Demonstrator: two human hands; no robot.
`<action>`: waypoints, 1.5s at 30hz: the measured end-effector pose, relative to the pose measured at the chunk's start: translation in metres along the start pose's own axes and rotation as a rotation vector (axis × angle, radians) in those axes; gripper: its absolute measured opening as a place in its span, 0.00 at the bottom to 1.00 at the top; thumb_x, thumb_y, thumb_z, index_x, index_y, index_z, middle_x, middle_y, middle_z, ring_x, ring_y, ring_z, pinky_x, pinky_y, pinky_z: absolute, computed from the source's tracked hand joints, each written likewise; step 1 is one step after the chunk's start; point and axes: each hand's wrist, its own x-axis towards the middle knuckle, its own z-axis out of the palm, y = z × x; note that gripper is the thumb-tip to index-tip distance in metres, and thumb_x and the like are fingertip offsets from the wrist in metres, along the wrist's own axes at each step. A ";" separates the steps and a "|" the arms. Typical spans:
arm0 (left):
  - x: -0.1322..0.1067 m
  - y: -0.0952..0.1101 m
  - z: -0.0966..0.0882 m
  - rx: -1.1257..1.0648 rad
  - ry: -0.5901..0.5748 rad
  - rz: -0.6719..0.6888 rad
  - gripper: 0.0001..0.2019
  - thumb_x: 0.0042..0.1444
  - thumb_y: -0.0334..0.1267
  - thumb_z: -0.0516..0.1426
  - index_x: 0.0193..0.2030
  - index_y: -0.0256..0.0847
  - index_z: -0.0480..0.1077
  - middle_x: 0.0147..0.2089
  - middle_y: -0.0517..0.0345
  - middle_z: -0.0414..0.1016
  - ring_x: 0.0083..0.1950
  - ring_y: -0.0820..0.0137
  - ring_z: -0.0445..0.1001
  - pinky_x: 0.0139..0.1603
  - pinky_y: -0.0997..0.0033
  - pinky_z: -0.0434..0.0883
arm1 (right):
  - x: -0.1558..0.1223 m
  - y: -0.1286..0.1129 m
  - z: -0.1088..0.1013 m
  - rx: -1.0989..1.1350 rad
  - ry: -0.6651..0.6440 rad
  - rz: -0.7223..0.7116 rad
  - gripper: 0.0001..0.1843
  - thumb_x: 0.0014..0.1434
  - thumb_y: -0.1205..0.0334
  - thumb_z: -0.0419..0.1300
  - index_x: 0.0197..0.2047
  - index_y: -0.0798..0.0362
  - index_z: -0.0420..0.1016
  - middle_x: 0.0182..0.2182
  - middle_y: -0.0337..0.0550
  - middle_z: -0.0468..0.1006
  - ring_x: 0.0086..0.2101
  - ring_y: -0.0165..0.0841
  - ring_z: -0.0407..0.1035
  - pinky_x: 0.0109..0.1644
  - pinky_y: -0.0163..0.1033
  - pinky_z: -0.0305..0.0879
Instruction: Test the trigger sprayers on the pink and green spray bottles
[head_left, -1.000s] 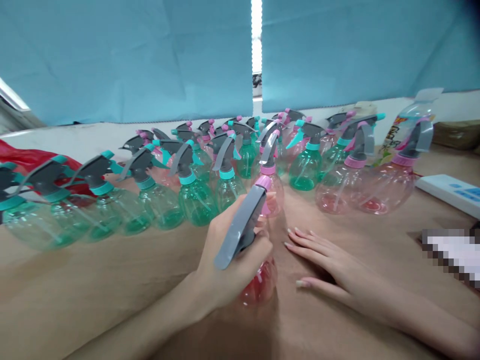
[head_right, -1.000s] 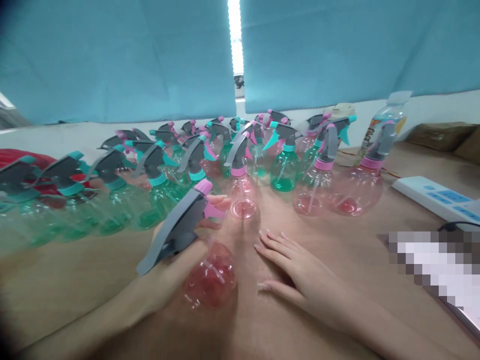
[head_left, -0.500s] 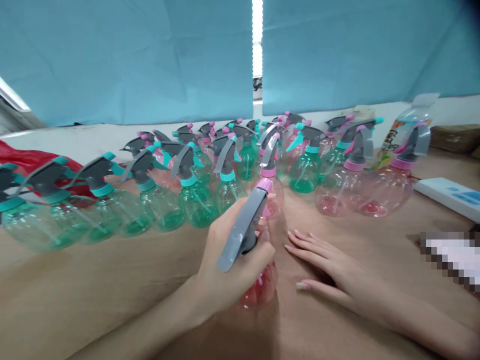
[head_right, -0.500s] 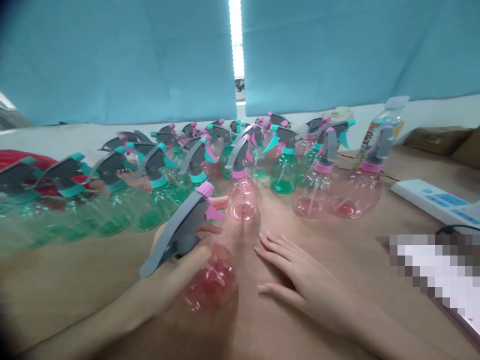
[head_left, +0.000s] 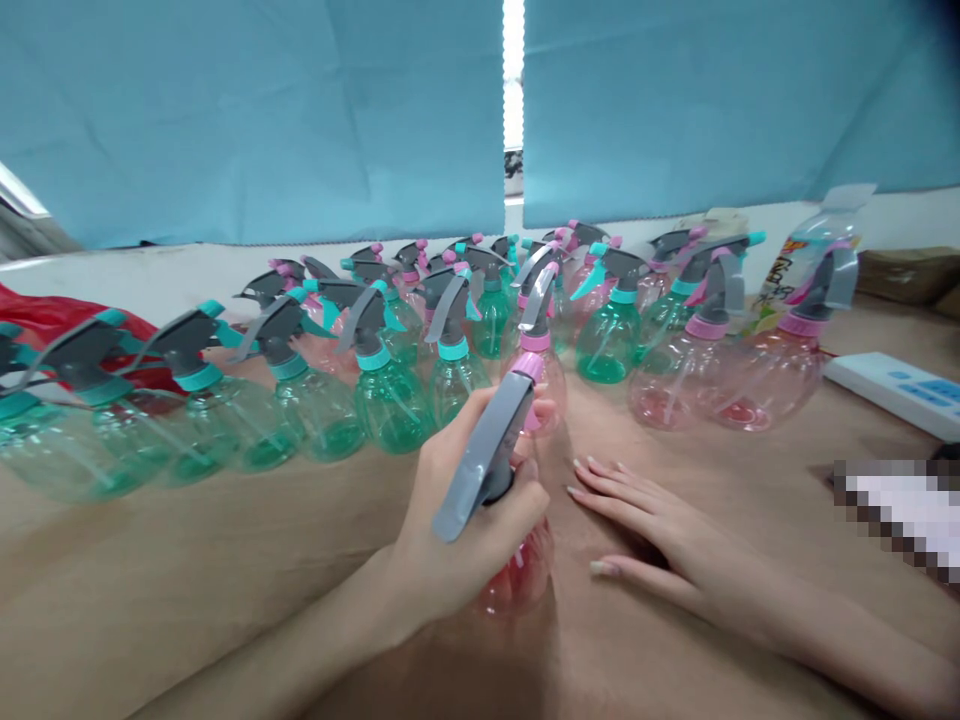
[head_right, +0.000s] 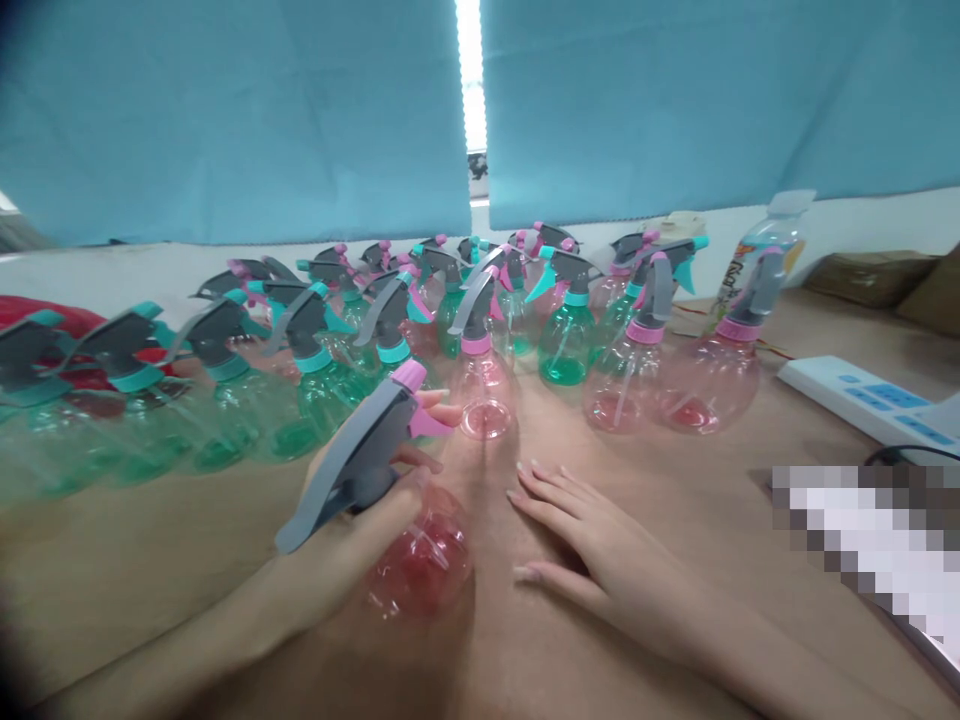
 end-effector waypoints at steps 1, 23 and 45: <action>-0.001 -0.002 0.000 0.002 -0.008 0.013 0.15 0.49 0.29 0.52 0.45 0.43 0.64 0.29 0.66 0.62 0.25 0.73 0.63 0.29 0.70 0.65 | 0.000 0.000 0.000 -0.001 -0.004 0.004 0.33 0.65 0.44 0.57 0.70 0.42 0.55 0.69 0.42 0.54 0.67 0.48 0.49 0.67 0.61 0.52; 0.000 -0.005 -0.001 -0.032 -0.009 0.023 0.14 0.48 0.29 0.53 0.43 0.42 0.64 0.29 0.66 0.62 0.25 0.73 0.62 0.29 0.69 0.65 | 0.001 -0.001 0.000 -0.008 -0.032 0.015 0.34 0.65 0.43 0.56 0.70 0.42 0.55 0.69 0.42 0.53 0.67 0.47 0.48 0.67 0.60 0.51; 0.003 0.000 -0.006 -0.118 -0.057 0.037 0.08 0.47 0.26 0.53 0.33 0.43 0.63 0.34 0.62 0.69 0.32 0.72 0.68 0.34 0.70 0.67 | -0.002 0.004 0.003 0.004 -0.023 0.011 0.35 0.65 0.44 0.56 0.71 0.41 0.52 0.70 0.41 0.53 0.67 0.47 0.47 0.68 0.60 0.49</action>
